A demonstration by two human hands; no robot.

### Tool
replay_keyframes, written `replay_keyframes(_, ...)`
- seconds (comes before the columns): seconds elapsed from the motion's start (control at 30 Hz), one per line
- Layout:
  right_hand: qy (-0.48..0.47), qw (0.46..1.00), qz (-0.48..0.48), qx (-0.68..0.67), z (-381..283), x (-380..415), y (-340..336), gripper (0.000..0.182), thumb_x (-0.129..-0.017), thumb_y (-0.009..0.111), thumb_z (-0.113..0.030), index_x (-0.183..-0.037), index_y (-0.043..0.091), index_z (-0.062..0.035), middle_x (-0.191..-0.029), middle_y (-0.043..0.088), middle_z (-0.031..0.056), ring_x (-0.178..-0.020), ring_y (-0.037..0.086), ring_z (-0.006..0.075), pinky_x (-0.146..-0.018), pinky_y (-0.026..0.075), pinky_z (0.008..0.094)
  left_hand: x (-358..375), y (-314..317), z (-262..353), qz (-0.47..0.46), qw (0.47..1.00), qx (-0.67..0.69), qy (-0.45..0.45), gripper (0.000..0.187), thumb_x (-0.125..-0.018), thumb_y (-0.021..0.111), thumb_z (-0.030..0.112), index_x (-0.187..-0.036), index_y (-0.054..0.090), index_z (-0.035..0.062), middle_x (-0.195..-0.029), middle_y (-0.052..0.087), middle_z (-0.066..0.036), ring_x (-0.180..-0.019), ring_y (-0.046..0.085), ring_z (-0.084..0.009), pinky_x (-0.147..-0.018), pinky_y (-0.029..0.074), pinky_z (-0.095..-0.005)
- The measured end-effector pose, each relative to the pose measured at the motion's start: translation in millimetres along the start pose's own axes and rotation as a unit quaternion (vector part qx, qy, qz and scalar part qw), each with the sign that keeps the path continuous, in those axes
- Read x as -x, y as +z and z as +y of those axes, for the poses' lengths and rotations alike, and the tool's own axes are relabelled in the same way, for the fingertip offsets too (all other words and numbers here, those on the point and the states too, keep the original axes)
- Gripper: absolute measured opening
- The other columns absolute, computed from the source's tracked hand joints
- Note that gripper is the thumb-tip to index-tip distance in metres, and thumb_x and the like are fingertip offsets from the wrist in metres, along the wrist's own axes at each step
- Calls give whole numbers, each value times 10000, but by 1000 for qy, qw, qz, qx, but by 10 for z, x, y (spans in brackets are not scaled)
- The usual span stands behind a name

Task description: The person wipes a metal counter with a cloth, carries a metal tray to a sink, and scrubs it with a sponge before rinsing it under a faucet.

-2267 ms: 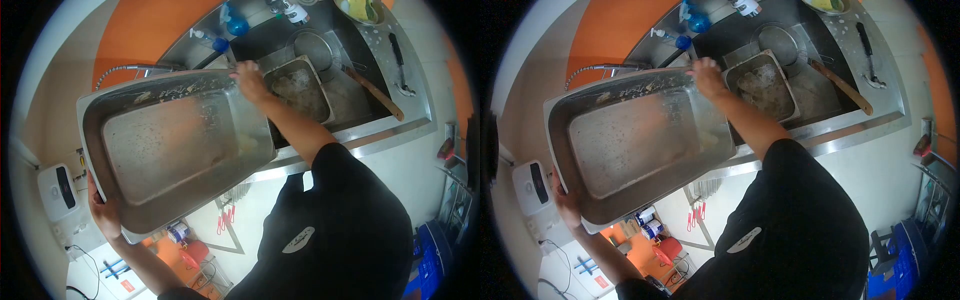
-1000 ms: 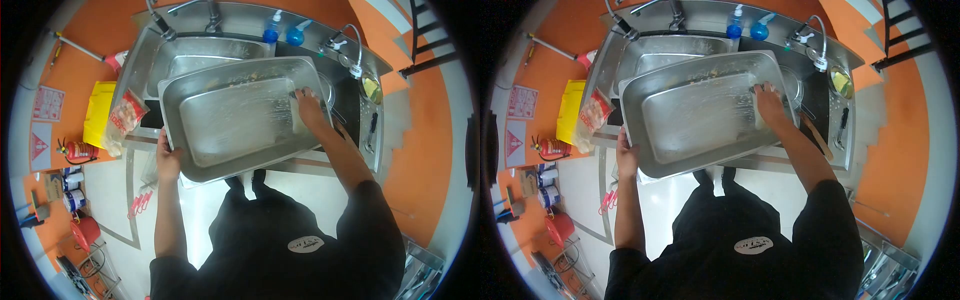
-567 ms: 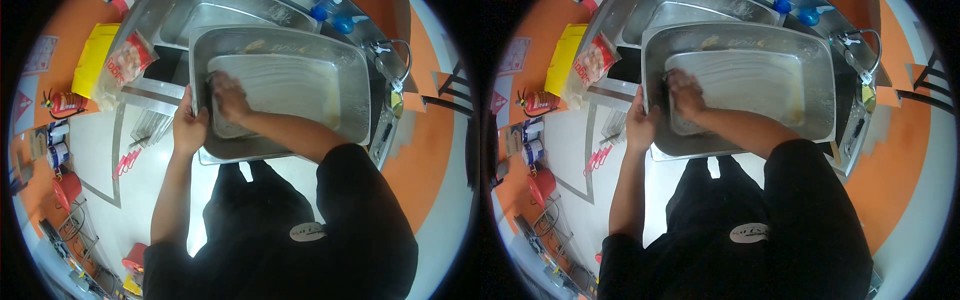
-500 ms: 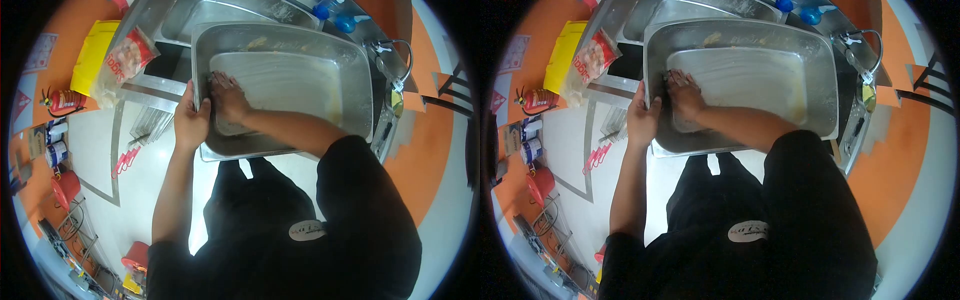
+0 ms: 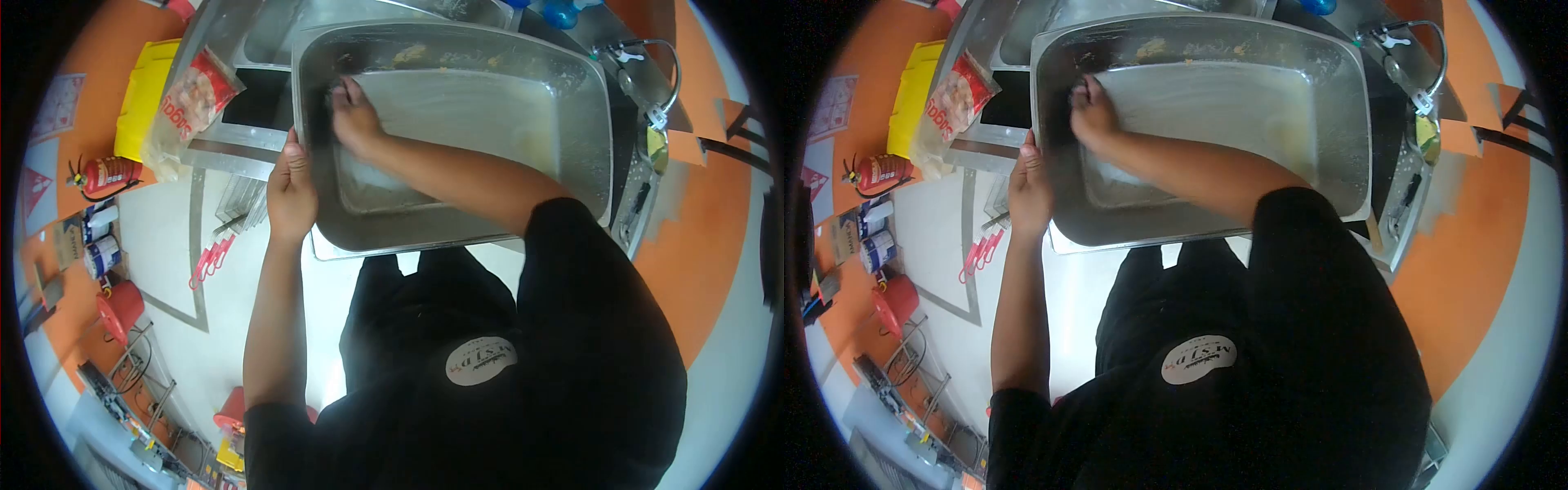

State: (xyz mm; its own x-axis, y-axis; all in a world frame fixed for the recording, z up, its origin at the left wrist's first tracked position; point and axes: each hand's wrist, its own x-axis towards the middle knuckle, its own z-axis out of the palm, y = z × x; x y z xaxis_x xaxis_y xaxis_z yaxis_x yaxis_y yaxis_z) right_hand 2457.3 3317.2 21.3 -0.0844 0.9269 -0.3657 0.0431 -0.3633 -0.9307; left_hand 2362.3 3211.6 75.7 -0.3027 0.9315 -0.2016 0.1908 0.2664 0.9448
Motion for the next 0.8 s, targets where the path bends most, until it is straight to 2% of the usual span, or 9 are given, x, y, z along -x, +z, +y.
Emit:
replay_keyframes(0.2, 170, 984, 54, -22, 44, 865, 336, 431, -986, 341, -225, -1364, 473, -67, -1281, 561, 217, -1174, 547, 325, -1017, 404, 374, 1, 46, 61, 5, 997, 61, -39, 699, -1045, 178, 486, -1419, 361, -75, -1362, 512, -172, -1260, 485, -237, -1064, 354, -319)
replay_keyframes(0.27, 384, 838, -183, -342, 108, 584, 278, 391, -978, 347, -259, -1244, 512, -24, -1174, 598, 226, -1047, 599, 334, -950, 462, 423, -8, 22, 13, -6, 997, 59, -42, 715, -1041, 156, 497, -1415, 368, -75, -1367, 509, -173, -1266, 480, -237, -1065, 352, -320)
replay_keyframes(0.3, 413, 831, -225, -296, -240, 283, 198, 391, -975, 350, -299, -1117, 521, 23, -1084, 609, 220, -954, 613, 323, -864, 504, 468, 18, 18, -2, -16, 997, 59, -47, 733, -1037, 135, 508, -1411, 375, -74, -1372, 505, -175, -1271, 476, -236, -1066, 350, -322)
replay_keyframes(0.37, 408, 869, -123, -253, -580, 148, 204, 456, -979, 352, -346, -1075, 516, 69, -1076, 597, 227, -969, 608, 322, -810, 515, 508, 101, 47, 101, -12, 998, -4, -68, 747, -1031, 128, 528, -1409, 391, -60, -1369, 510, -173, -1266, 481, -238, -1065, 350, -329)
replay_keyframes(0.43, 169, 981, -46, -82, -649, 433, 181, 504, -1014, 272, -326, -1311, 416, 55, -1350, 471, 261, -1257, 473, 368, -1043, 392, 450, 73, 77, -31, 47, 998, -18, -35, 684, -1049, 148, 469, -1379, 431, -59, -1341, 536, -161, -1246, 494, -241, -1060, 341, -318)
replay_keyframes(0.57, 221, 962, -131, 89, -365, 792, 18, 450, -1010, 286, -221, -1421, 385, -66, -1449, 405, 223, -1339, 410, 348, -1096, 331, 435, 141, 148, 103, 63, 993, 54, -82, 720, -1030, 126, 527, -1378, 462, -6, -1325, 553, -164, -1240, 502, -254, -1064, 342, -335)
replay_keyframes(0.63, 340, 914, -161, -153, -492, 261, 96, 449, -1009, 304, -225, -1416, 397, -61, -1426, 443, 215, -1297, 466, 336, -1062, 370, 441, 194, 95, 22, 58, 994, -57, -70, 731, -1025, 130, 542, -1375, 466, -5, -1324, 553, -160, -1232, 505, -248, -1058, 346, -333)
replay_keyframes(0.7, 199, 951, -137, -192, -491, 139, 192, 453, -1007, 320, -258, -1406, 409, -63, -1373, 491, 217, -1240, 511, 361, -1026, 400, 457, 207, 68, -31, 45, 982, -173, -56, 742, -1021, 134, 557, -1371, 470, -4, -1323, 554, -156, -1224, 509, -243, -1053, 350, -331)
replay_keyframes(0.8, 99, 978, -145, 111, -521, 1029, -89, 450, -1002, 334, -262, -1382, 427, -40, -1250, 554, 246, -1194, 516, 420, -1007, 405, 464, 254, 112, -79, 53, 996, -26, -63, 812, -994, 128, 621, -1369, 471, -11, -1294, 568, -151, -1203, 517, -235, -1037, 356, -313)
